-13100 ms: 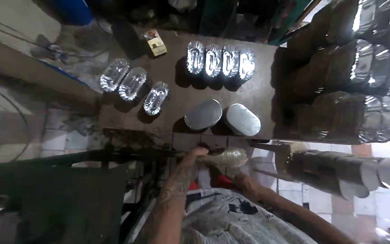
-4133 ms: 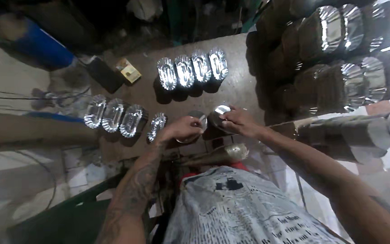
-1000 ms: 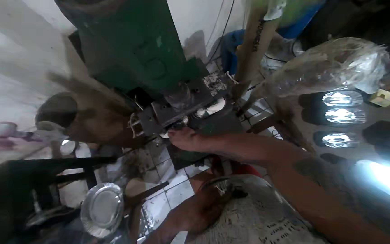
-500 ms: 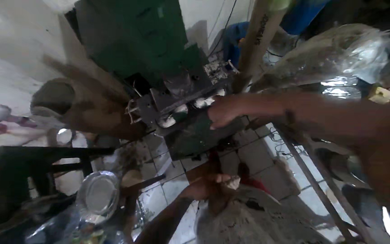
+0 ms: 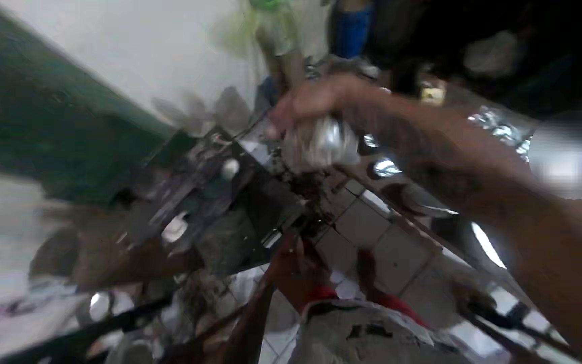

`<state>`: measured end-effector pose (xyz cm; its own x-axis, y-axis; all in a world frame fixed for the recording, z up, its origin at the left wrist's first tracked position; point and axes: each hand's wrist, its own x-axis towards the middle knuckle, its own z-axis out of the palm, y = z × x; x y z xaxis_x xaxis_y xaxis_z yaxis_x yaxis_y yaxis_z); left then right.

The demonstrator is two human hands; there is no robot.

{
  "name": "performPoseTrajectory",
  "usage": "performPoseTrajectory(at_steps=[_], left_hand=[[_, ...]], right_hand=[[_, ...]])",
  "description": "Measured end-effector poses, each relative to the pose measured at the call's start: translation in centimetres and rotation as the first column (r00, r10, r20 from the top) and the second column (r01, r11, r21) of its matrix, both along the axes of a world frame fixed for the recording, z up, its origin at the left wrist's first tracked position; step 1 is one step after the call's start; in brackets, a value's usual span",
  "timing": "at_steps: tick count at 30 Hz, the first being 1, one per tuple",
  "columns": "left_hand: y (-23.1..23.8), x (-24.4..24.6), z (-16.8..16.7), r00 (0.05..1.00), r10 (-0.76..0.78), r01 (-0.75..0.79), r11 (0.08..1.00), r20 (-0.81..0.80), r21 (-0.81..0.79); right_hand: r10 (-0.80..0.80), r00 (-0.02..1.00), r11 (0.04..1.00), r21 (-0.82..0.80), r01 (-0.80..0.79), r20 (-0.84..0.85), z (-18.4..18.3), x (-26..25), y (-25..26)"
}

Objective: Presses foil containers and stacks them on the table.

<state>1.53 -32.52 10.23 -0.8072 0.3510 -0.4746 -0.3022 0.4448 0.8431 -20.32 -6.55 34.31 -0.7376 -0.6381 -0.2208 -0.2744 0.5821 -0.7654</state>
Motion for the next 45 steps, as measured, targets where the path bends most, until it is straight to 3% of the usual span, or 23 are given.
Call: performPoseTrajectory(at_steps=[2, 4, 5, 8, 9, 11, 13, 16, 18, 20, 24, 26, 28, 29, 30, 32, 33, 35, 37, 40, 41, 43, 45], left_hand=[[4.0, -2.6, 0.5, 0.994, -0.094, 0.09, 0.994, -0.064, -0.063], [9.3, -6.0, 3.1, 0.962, -0.259, 0.242, 0.954, -0.084, -0.175], [12.5, -7.7, 4.5, 0.927, -0.364, 0.34, 0.915, -0.084, -0.215], [22.6, -12.3, 6.1, 0.719, -0.684, 0.583, 0.692, -0.126, -0.426], [26.2, -13.8, 5.6, 0.621, -0.772, 0.626, 0.593, -0.136, -0.506], [32.3, -16.1, 4.3, 0.432, -0.894, 0.663, 0.404, -0.119, -0.63], [36.1, -18.2, 2.4, 0.269, -0.96, 0.68, 0.248, -0.079, -0.69], [37.9, -20.8, -0.2, 0.069, -0.996, 0.715, 0.087, -0.053, -0.694], [38.4, -21.6, -0.7, 0.027, -0.999, 0.739, 0.046, -0.039, -0.672], [37.8, -21.7, -1.0, 0.08, -0.995, 0.767, 0.096, -0.054, -0.634], [37.2, -21.3, -1.6, 0.2, -0.969, 0.869, 0.244, -0.145, -0.43], [37.3, -21.7, -1.9, 0.26, -0.958, 0.889, 0.286, -0.12, -0.358], [37.1, -21.6, -1.6, 0.278, -0.955, 0.891, 0.296, -0.101, -0.344], [37.1, -21.2, -1.1, 0.276, -0.955, 0.888, 0.295, -0.104, -0.352], [37.0, -20.6, -0.5, 0.281, -0.952, 0.887, 0.306, -0.121, -0.347], [36.8, -20.1, -0.1, 0.269, -0.951, 0.881, 0.308, -0.155, -0.36], [36.8, -20.1, -0.4, 0.249, -0.955, 0.874, 0.292, -0.158, -0.387], [37.2, -20.2, -1.2, 0.221, -0.963, 0.844, 0.269, -0.155, -0.465], [37.5, -19.6, -0.1, 0.264, -0.947, 0.808, 0.32, -0.182, -0.495], [37.8, -15.0, 4.8, 0.392, -0.883, 0.767, 0.468, -0.258, -0.438], [38.0, -12.5, 5.7, 0.365, -0.898, 0.77, 0.44, -0.248, -0.462], [39.5, -8.4, 4.9, 0.185, -0.966, 0.779, 0.255, -0.179, -0.573], [41.0, -7.5, 2.7, 0.036, -0.995, 0.813, 0.081, -0.089, -0.576]], right_hand=[[0.038, 0.997, 0.998, -0.051, -0.042, -0.063, -5.2, 10.1, 5.9], [-0.116, 0.99, 0.992, -0.033, 0.119, 0.082, -11.6, 20.3, 10.6], [-0.21, 0.959, 0.977, 0.074, 0.199, 0.192, -14.8, 24.6, 12.3], [-0.635, 0.72, 0.758, 0.408, 0.509, 0.281, -26.2, 34.4, 13.6], [-0.721, 0.635, 0.676, 0.485, 0.555, 0.278, -29.4, 36.5, 13.9], [-0.76, 0.555, 0.633, 0.575, 0.518, 0.337, -33.8, 38.7, 14.8], [-0.749, 0.482, 0.658, 0.596, 0.46, 0.455, -33.9, 38.0, 15.6], [-0.722, 0.417, 0.692, 0.568, 0.445, 0.553, -34.5, 37.7, 16.5], [-0.74, 0.395, 0.67, 0.546, 0.503, 0.545, -36.7, 38.3, 17.5], [-0.768, 0.385, 0.636, 0.544, 0.547, 0.511, -37.6, 38.5, 16.9], [-0.837, 0.398, 0.547, 0.568, 0.615, 0.376, -34.7, 38.0, 14.8], [-0.881, 0.33, 0.462, 0.466, 0.755, 0.339, -32.7, 38.1, 14.4], [-0.929, 0.217, 0.296, 0.25, 0.922, 0.3, -27.4, 37.7, 13.9], [-0.968, 0.18, 0.208, 0.157, 0.965, 0.175, -24.5, 37.6, 13.7], [-0.985, 0.155, 0.149, 0.09, 0.985, -0.069, -22.8, 37.6, 14.0], [-0.856, 0.16, 0.139, 0.079, 0.987, -0.491, -22.3, 37.5, 17.3], [-0.797, 0.216, 0.158, 0.15, 0.976, -0.564, -22.9, 37.4, 19.3], [-0.797, 0.343, 0.229, 0.278, 0.933, -0.496, -24.6, 37.4, 22.0], [-0.832, 0.33, 0.277, 0.182, 0.943, -0.445, -26.0, 38.2, 22.9], [-0.933, 0.281, 0.297, -0.04, 0.954, -0.226, -24.7, 39.2, 24.2], [-0.939, 0.294, 0.313, -0.084, 0.946, -0.177, -24.5, 39.5, 24.3], [-0.933, 0.331, 0.347, -0.102, 0.932, -0.143, -24.4, 39.7, 25.0], [-0.926, 0.34, 0.361, -0.117, 0.925, -0.165, -24.8, 39.8, 25.5]])
